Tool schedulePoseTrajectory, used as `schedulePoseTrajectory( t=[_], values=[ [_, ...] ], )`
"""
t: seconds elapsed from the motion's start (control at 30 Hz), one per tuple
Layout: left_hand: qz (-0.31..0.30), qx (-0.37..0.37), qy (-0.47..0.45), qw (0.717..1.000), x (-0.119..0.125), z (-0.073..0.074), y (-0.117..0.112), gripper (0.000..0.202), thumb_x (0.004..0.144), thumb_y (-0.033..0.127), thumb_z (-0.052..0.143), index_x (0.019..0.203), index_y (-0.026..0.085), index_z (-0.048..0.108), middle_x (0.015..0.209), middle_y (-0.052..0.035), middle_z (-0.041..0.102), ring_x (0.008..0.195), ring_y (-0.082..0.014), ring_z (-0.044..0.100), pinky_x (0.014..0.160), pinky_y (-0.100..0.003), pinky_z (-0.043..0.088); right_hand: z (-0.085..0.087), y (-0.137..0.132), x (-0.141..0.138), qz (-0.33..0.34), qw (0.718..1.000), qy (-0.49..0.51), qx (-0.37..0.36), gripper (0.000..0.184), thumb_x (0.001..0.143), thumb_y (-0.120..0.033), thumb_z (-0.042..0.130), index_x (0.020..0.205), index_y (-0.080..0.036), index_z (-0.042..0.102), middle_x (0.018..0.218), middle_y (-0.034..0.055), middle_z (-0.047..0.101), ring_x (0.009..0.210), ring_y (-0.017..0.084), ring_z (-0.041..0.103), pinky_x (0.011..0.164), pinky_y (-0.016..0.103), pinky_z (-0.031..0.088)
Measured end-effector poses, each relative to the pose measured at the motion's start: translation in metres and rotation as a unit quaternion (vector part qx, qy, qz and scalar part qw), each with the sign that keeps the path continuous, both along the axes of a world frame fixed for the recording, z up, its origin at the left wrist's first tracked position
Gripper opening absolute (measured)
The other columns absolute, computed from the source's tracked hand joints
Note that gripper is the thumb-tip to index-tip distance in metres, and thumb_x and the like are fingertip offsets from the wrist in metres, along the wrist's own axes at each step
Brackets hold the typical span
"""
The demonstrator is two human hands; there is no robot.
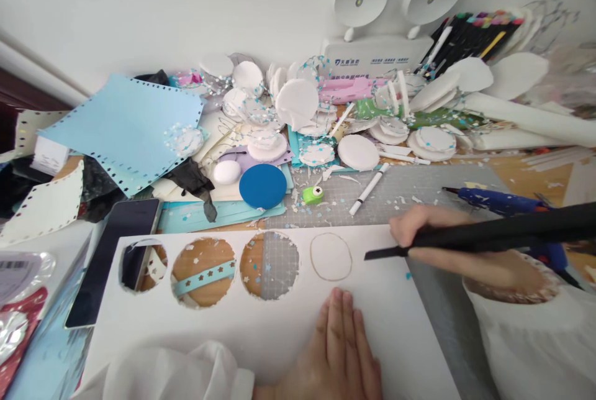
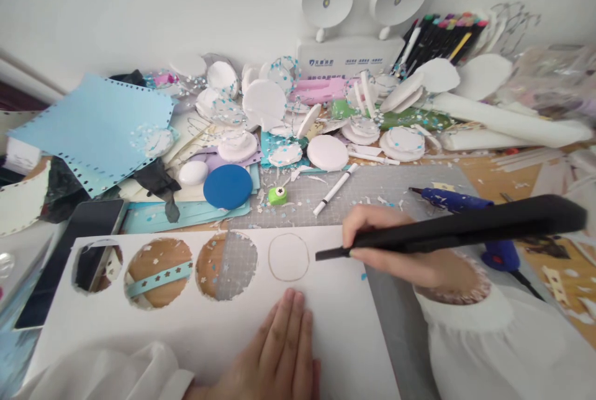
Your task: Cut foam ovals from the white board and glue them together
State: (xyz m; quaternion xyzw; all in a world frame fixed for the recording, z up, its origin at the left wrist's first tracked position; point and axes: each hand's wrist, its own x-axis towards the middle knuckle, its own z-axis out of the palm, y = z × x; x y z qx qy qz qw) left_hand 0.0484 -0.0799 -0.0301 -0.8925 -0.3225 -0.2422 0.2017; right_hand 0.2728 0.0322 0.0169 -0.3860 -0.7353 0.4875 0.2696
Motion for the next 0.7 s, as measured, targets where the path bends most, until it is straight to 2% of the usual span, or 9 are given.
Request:
schedulePoseTrajectory(
  t=[0.1, 0.17, 0.23, 0.3, 0.47, 0.7],
  values=[
    [-0.003, 0.003, 0.009, 1.0, -0.001, 0.002, 0.001, 0.026, 0.088, 0.023, 0.049, 0.091, 0.003, 0.067, 0.087, -0.0126, 0.076, 0.085, -0.0258, 0.074, 0.077, -0.034, 0.055, 0.0, -0.01, -0.014, -0.091, 0.991, -0.011, 0.101, 0.004, 0.084, -0.022, 0.062, 0.082, -0.025, 0.06, 0.073, 0.0001, 0.062, 0.062, 0.015, 0.058, 0.053, 0.024, 0.045],
    [-0.007, 0.008, 0.014, 1.0, -0.002, 0.002, 0.001, 0.026, 0.088, 0.022, 0.049, 0.09, 0.004, 0.067, 0.087, -0.0121, 0.076, 0.085, -0.0254, 0.074, 0.077, -0.033, 0.055, -0.004, -0.022, -0.031, -0.102, 0.982, -0.039, 0.154, 0.015, 0.08, -0.01, 0.059, 0.081, -0.025, 0.058, 0.071, -0.0015, 0.062, 0.06, 0.013, 0.059, 0.053, 0.022, 0.045],
    [-0.005, 0.016, 0.013, 1.0, 0.0, 0.001, 0.0, 0.026, 0.088, 0.022, 0.048, 0.09, 0.004, 0.068, 0.087, -0.0113, 0.077, 0.085, -0.0249, 0.074, 0.077, -0.033, 0.056, -0.009, -0.035, -0.047, -0.102, 0.978, -0.05, 0.177, 0.02, 0.079, -0.006, 0.056, 0.083, -0.025, 0.054, 0.067, -0.0038, 0.06, 0.055, 0.011, 0.057, 0.051, 0.021, 0.044],
    [0.009, 0.021, 0.0, 1.0, 0.003, -0.002, -0.002, 0.026, 0.088, 0.021, 0.048, 0.089, 0.005, 0.069, 0.086, -0.0105, 0.077, 0.086, -0.0247, 0.073, 0.079, -0.033, 0.056, -0.014, -0.046, -0.057, -0.076, 0.977, -0.041, 0.196, 0.021, 0.078, -0.008, 0.058, 0.088, -0.025, 0.052, 0.063, -0.0061, 0.056, 0.05, 0.009, 0.053, 0.049, 0.021, 0.043],
    [0.034, 0.023, -0.02, 0.999, 0.007, -0.008, -0.006, 0.024, 0.081, 0.014, 0.049, 0.091, 0.006, 0.07, 0.089, -0.0086, 0.077, 0.089, -0.0254, 0.073, 0.084, -0.035, 0.055, -0.018, -0.054, -0.065, -0.05, 0.972, -0.044, 0.226, 0.021, 0.079, -0.011, 0.056, 0.094, -0.024, 0.05, 0.061, -0.0065, 0.056, 0.047, 0.008, 0.054, 0.048, 0.02, 0.044],
    [-0.042, 0.031, 0.04, 0.998, -0.004, 0.006, 0.003, 0.023, 0.082, 0.016, 0.052, 0.091, 0.006, 0.071, 0.087, -0.0078, 0.077, 0.082, -0.0241, 0.074, 0.076, -0.033, 0.057, -0.027, -0.055, -0.069, -0.037, 0.963, -0.07, 0.259, 0.017, 0.08, -0.012, 0.054, 0.092, -0.024, 0.05, 0.062, -0.0044, 0.061, 0.05, 0.012, 0.059, 0.05, 0.023, 0.047]
  ],
)
